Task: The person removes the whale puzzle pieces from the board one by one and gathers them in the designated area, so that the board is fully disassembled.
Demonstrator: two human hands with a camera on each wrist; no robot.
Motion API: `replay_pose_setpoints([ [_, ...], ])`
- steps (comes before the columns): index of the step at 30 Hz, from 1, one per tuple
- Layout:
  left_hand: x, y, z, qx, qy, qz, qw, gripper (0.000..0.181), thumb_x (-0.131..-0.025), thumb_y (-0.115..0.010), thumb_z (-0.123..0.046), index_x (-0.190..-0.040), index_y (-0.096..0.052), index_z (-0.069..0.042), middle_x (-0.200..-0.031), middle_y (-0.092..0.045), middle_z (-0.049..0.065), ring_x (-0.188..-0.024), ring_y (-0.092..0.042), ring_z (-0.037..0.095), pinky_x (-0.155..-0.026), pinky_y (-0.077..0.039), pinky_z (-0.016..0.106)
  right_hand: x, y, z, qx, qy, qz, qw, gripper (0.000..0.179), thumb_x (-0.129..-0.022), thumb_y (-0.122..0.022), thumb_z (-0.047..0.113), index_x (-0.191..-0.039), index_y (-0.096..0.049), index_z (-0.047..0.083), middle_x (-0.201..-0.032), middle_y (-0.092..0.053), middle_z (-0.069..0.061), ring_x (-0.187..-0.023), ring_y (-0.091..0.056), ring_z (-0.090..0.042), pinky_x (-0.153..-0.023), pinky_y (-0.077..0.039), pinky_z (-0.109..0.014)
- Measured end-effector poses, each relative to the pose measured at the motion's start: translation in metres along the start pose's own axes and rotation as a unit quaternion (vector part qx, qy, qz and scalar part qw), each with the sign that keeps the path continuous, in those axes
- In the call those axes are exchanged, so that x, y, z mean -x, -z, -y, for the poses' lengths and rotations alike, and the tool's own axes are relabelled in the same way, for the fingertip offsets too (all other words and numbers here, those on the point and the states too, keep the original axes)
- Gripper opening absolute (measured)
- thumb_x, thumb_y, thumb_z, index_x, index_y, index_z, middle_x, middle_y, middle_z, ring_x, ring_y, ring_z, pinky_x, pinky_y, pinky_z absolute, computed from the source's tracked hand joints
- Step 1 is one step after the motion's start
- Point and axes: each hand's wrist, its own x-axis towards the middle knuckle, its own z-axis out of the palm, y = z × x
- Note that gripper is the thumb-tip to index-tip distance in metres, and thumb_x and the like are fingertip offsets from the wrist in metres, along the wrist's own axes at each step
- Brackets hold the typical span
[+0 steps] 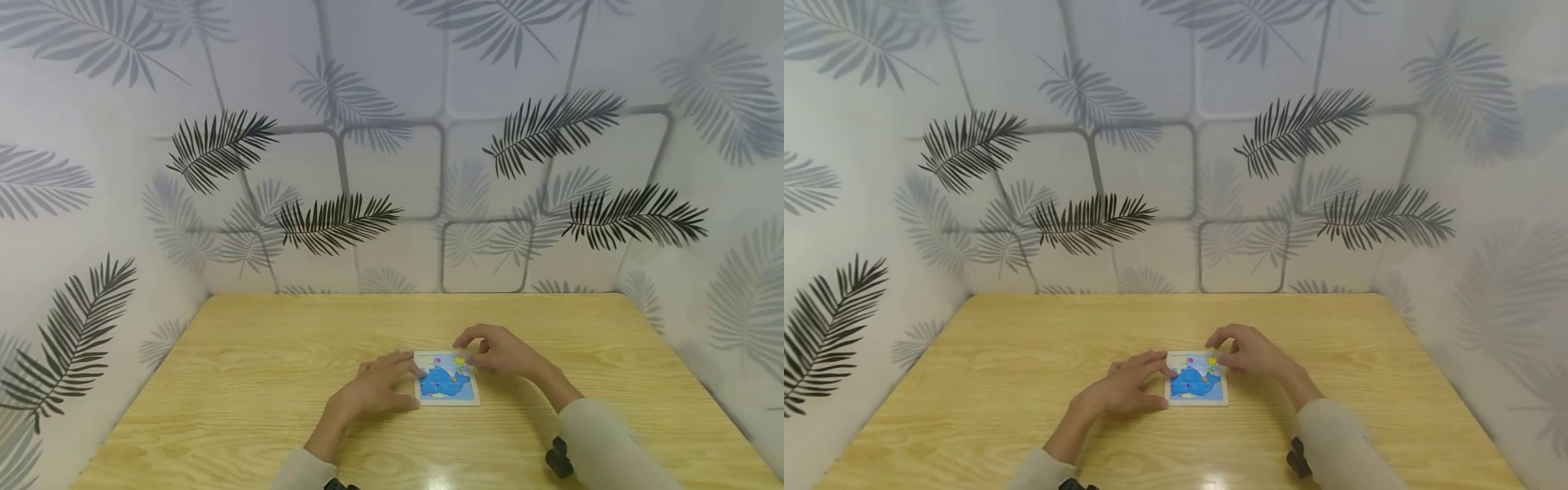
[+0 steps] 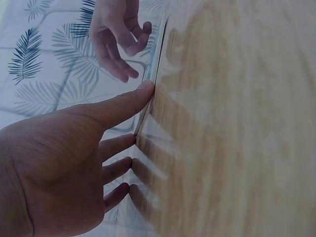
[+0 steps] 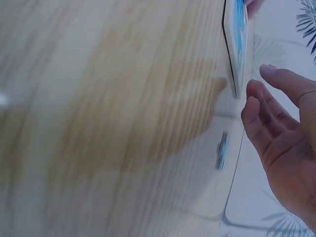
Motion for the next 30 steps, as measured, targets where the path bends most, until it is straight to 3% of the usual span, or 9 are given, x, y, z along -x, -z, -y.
replay_pose_setpoints([
  [6, 0.001, 0.005, -0.012, -0.008, -0.007, 0.003, 0.9999, 0.043, -0.097, -0.074, -0.036, -0.136, -0.065, -0.020, -0.164, -0.039, 0.012, -0.153, -0.030, 0.040, -0.112, -0.022, 0.071, -0.013, -0.015, 0.010, -0.003, 0.016, 0.025, 0.9996, 0.031, -0.094, -0.072, 0.000, -0.124, -0.072, 0.008, -0.112, -0.066, -0.012, -0.070, -0.059, -0.012, -0.063, -0.051, -0.025],
  [13, -0.006, -0.001, -0.008, -0.021, -0.007, 0.000, 0.9998, 0.044, -0.095, -0.076, -0.039, -0.136, -0.065, -0.025, -0.165, -0.040, 0.008, -0.154, -0.030, 0.037, -0.111, -0.026, 0.068, -0.015, -0.021, 0.017, 0.045, 0.008, 0.036, 0.9983, 0.037, -0.091, -0.071, -0.003, -0.122, -0.075, 0.015, -0.104, -0.057, -0.007, -0.085, -0.049, -0.018, -0.075, -0.047, -0.031],
  [21, -0.007, -0.007, 0.006, -0.018, -0.001, -0.008, 0.9998, 0.043, -0.094, -0.077, -0.041, -0.134, -0.065, -0.029, -0.165, -0.039, 0.006, -0.154, -0.029, 0.038, -0.112, -0.023, 0.071, -0.021, -0.024, 0.025, 0.046, 0.002, 0.052, 0.9976, 0.033, -0.090, -0.072, -0.003, -0.118, -0.076, 0.014, -0.106, -0.058, -0.009, -0.095, -0.053, -0.022, -0.083, -0.049, -0.039],
  [30, -0.002, -0.002, 0.000, -0.017, -0.017, -0.003, 0.9997, 0.045, -0.095, -0.075, -0.040, -0.135, -0.064, -0.025, -0.164, -0.039, 0.012, -0.151, -0.032, 0.045, -0.110, -0.024, 0.074, -0.026, -0.026, 0.031, 0.067, -0.023, 0.065, 0.9954, 0.029, -0.089, -0.070, -0.006, -0.109, -0.072, 0.016, -0.111, -0.055, -0.010, -0.098, -0.052, -0.024, -0.089, -0.048, -0.045],
])
